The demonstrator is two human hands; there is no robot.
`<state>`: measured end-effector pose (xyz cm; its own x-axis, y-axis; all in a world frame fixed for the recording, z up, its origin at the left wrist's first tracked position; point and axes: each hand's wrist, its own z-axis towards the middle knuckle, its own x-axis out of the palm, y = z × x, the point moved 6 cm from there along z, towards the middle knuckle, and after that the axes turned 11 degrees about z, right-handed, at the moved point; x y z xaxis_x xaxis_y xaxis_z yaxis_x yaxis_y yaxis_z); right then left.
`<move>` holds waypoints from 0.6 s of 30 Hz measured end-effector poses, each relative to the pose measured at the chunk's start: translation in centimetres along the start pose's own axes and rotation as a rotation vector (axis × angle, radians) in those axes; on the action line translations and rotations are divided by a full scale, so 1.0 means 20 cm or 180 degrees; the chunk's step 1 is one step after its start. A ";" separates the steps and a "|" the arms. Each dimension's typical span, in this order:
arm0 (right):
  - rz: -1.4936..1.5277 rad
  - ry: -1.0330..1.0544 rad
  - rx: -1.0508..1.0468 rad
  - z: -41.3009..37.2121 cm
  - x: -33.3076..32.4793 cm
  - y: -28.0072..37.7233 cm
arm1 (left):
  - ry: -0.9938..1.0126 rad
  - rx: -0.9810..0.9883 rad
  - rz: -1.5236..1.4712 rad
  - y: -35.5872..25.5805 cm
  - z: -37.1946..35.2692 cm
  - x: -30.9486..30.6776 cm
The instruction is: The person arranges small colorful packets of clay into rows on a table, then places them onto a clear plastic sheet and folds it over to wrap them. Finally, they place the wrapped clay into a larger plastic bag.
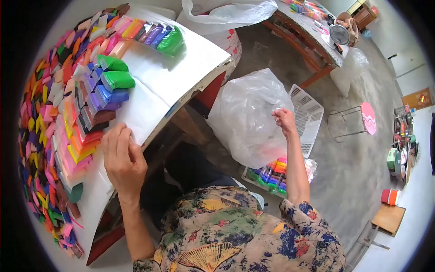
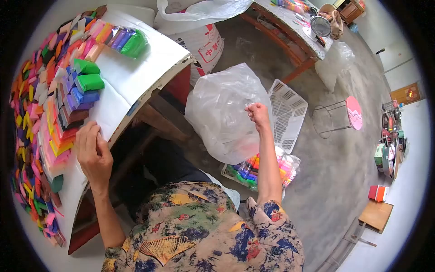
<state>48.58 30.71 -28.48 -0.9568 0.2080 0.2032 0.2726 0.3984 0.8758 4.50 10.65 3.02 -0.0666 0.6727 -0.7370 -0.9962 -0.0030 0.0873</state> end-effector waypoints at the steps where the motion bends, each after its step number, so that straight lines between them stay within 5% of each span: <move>1: 0.0200 0.0094 0.0001 -0.04 -0.01 0.03 | -0.0007 -0.0007 -0.0014 0.00 0.00 0.00; 8: 0.1326 0.1053 0.0061 -0.21 -0.05 0.23 | -0.0113 0.0048 -0.0047 0.00 -0.02 0.00; 10: 0.0715 0.0814 0.0051 -0.28 -0.02 0.24 | -0.0193 0.0153 0.0000 0.00 -0.01 -0.02; 13: 0.0927 0.0954 0.0189 -0.33 0.00 0.24 | -0.0084 -0.0148 -0.0550 -0.08 -0.02 -0.10; 18: 0.0824 0.1039 0.0368 -0.58 0.13 0.34 | 0.0883 0.0194 -0.2384 -0.54 -0.07 0.03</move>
<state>46.68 23.66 -16.98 -0.8321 0.0281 0.5539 0.4996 0.4717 0.7266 15.13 10.08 0.64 0.5993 0.2714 -0.7531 -0.7773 0.4225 -0.4662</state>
